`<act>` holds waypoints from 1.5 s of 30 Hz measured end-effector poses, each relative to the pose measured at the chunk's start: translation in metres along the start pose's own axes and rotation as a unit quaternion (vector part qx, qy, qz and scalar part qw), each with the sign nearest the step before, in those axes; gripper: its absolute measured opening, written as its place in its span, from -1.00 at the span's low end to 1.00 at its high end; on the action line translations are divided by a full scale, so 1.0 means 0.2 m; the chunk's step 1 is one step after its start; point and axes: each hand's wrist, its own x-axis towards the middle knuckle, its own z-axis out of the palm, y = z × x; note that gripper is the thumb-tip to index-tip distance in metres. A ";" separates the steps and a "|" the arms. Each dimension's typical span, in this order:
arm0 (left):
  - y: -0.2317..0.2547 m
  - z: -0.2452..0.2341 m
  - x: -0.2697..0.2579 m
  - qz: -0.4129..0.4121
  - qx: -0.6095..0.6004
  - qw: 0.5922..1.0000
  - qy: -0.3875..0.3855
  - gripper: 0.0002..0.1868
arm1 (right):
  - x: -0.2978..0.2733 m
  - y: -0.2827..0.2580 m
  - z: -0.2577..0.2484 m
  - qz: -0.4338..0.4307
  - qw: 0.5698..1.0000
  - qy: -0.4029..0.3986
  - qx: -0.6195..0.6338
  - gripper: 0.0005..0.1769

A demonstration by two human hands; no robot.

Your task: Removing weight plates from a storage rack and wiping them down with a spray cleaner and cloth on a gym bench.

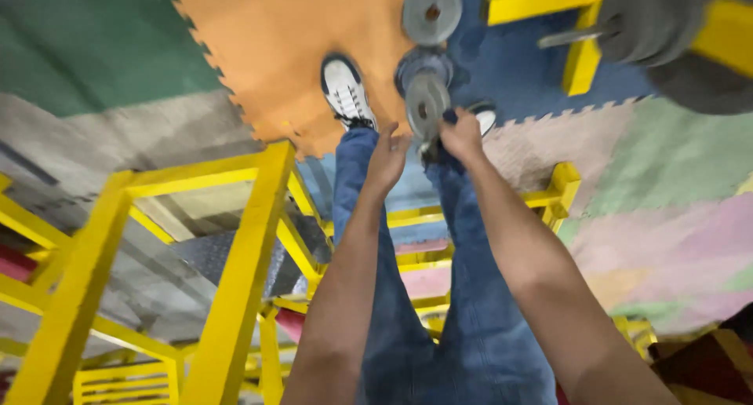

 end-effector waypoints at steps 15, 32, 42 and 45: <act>-0.28 0.31 0.43 -0.039 -0.053 0.998 -0.020 -0.39 | 0.58 0.50 0.40 0.113 0.953 0.059 0.277 -0.39; 0.18 0.11 -0.16 0.170 -0.031 0.985 0.013 -0.52 | -0.59 -0.22 -0.64 0.011 0.995 -0.011 0.099 -0.44; 1.67 -0.55 -1.22 0.064 -0.048 0.991 -0.103 -0.43 | -1.55 -0.66 -1.56 0.034 0.984 0.090 0.150 -0.49; 1.78 -0.65 -1.19 0.103 -0.044 0.987 -0.117 -0.40 | -1.76 -0.67 -1.69 -0.006 0.977 0.153 0.149 -0.55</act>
